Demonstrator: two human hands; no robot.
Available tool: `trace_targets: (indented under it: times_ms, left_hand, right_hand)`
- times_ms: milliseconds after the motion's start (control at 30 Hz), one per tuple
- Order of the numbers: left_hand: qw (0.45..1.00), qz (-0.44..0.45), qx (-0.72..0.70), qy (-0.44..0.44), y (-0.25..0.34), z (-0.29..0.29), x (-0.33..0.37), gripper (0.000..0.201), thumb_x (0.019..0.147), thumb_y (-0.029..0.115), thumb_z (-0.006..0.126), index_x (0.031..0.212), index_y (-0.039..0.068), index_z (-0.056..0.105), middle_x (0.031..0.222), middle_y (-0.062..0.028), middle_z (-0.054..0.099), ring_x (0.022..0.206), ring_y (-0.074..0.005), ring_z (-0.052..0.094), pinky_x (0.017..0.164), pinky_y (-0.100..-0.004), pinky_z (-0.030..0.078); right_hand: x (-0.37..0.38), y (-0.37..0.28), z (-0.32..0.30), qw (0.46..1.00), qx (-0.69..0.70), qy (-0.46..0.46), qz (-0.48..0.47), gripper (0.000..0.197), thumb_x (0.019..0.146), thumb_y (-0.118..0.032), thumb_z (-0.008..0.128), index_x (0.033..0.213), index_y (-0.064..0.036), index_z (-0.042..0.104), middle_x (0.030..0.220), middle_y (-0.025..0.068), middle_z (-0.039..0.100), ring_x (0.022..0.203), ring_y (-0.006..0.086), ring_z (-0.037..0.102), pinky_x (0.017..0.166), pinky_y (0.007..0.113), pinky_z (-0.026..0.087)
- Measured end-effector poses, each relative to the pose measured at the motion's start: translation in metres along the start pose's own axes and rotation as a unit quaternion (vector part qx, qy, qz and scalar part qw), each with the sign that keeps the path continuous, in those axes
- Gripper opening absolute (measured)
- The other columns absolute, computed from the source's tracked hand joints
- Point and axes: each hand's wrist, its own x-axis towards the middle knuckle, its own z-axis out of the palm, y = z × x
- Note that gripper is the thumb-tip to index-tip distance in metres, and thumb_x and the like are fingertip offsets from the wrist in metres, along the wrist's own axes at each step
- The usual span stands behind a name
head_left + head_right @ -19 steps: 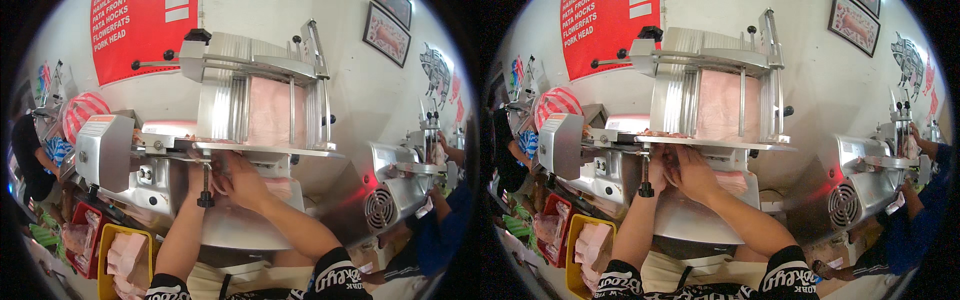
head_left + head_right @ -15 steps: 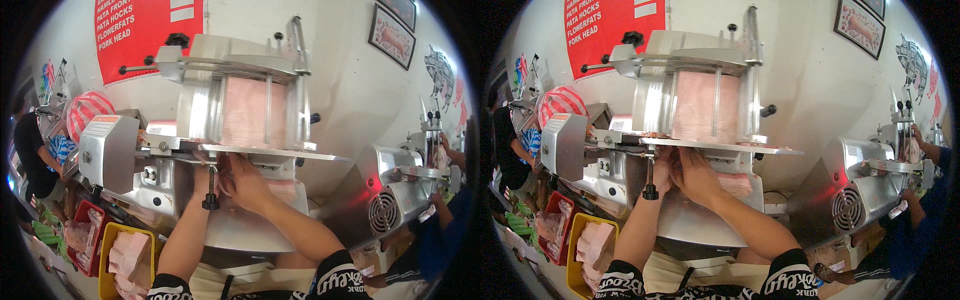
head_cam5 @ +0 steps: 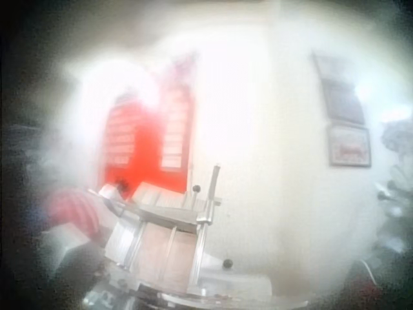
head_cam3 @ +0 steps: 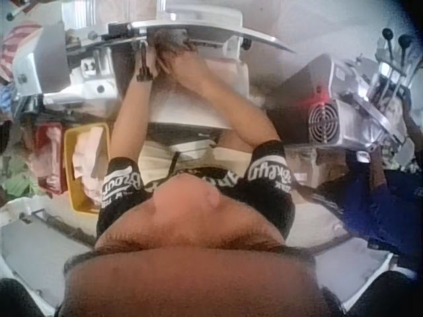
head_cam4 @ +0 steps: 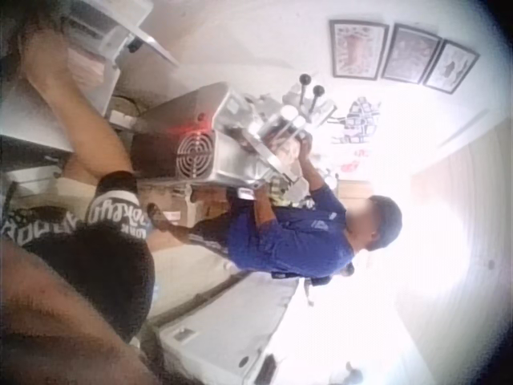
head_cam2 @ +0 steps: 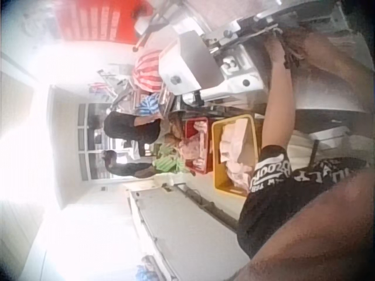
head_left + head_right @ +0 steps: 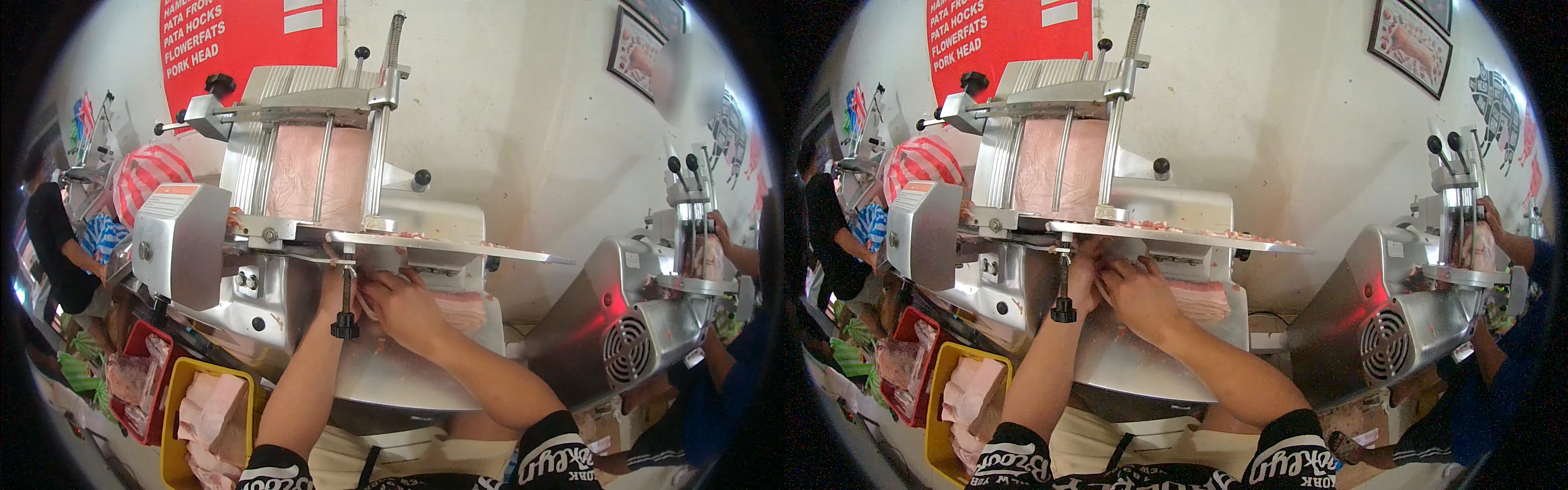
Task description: The person places a large slab of meat onto a commercial slicer, operates the carriage to cut thin slices, and then organizes the resulting slices into a stack.
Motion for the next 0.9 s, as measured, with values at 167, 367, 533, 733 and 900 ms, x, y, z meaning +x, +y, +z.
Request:
trace_targets:
  times_ms: [167,367,533,733,900]
  left_hand:
    - [0.999,-0.01,-0.045,0.026,0.041,0.049,-0.034,0.02,0.104,0.028,0.049,0.112,0.012,0.059,0.089,-0.0006,0.057,0.069,-0.011,0.051,0.058,-0.0252,0.045]
    - [0.993,-0.006,-0.076,0.086,0.043,0.046,-0.035,0.015,0.103,0.028,0.052,0.108,0.014,0.057,0.07,0.0054,0.04,0.054,-0.0045,0.034,0.043,-0.0196,0.028]
    - [0.995,-0.008,-0.037,0.092,0.052,0.061,-0.043,0.022,0.1,0.036,0.059,0.094,0.015,0.056,0.064,0.0061,0.041,0.053,-0.0065,0.037,0.045,-0.0223,0.03]
    - [0.996,0.08,0.026,0.019,0.041,0.05,-0.038,0.045,0.099,0.037,0.062,0.131,0.006,0.059,0.122,-0.0071,0.063,0.109,-0.0212,0.057,0.096,-0.0356,0.045]
    - [0.999,0.005,0.028,0.038,0.065,0.08,-0.058,0.044,0.106,0.03,0.047,0.138,0.0,0.05,0.133,-0.0129,0.058,0.123,-0.0241,0.053,0.106,-0.0362,0.042]
  right_hand:
    - [-0.007,0.002,-0.009,1.0,-0.015,-0.007,0.004,0.014,0.086,-0.016,0.063,0.096,-0.0092,0.068,0.102,0.0073,0.067,0.11,0.0271,0.061,0.11,0.055,0.034]
    - [-0.009,0.003,-0.012,0.992,0.059,-0.112,0.018,0.018,0.084,-0.02,0.064,0.098,-0.0091,0.069,0.1,0.0116,0.067,0.112,0.0302,0.06,0.11,0.059,0.031]
    - [-0.001,0.011,-0.005,0.992,0.108,0.037,0.052,0.039,0.085,-0.016,0.064,0.121,-0.0037,0.06,0.113,0.0193,0.063,0.114,0.0373,0.057,0.109,0.051,0.037]
    - [0.007,0.005,-0.012,0.986,0.12,0.106,0.05,0.06,0.088,-0.023,0.064,0.136,0.0062,0.045,0.116,0.0291,0.06,0.11,0.0465,0.057,0.098,0.051,0.046]
    - [0.01,0.019,0.009,0.975,0.161,0.149,0.027,0.044,0.083,-0.015,0.065,0.124,0.0022,0.056,0.115,0.0246,0.061,0.107,0.0427,0.059,0.094,0.049,0.048]
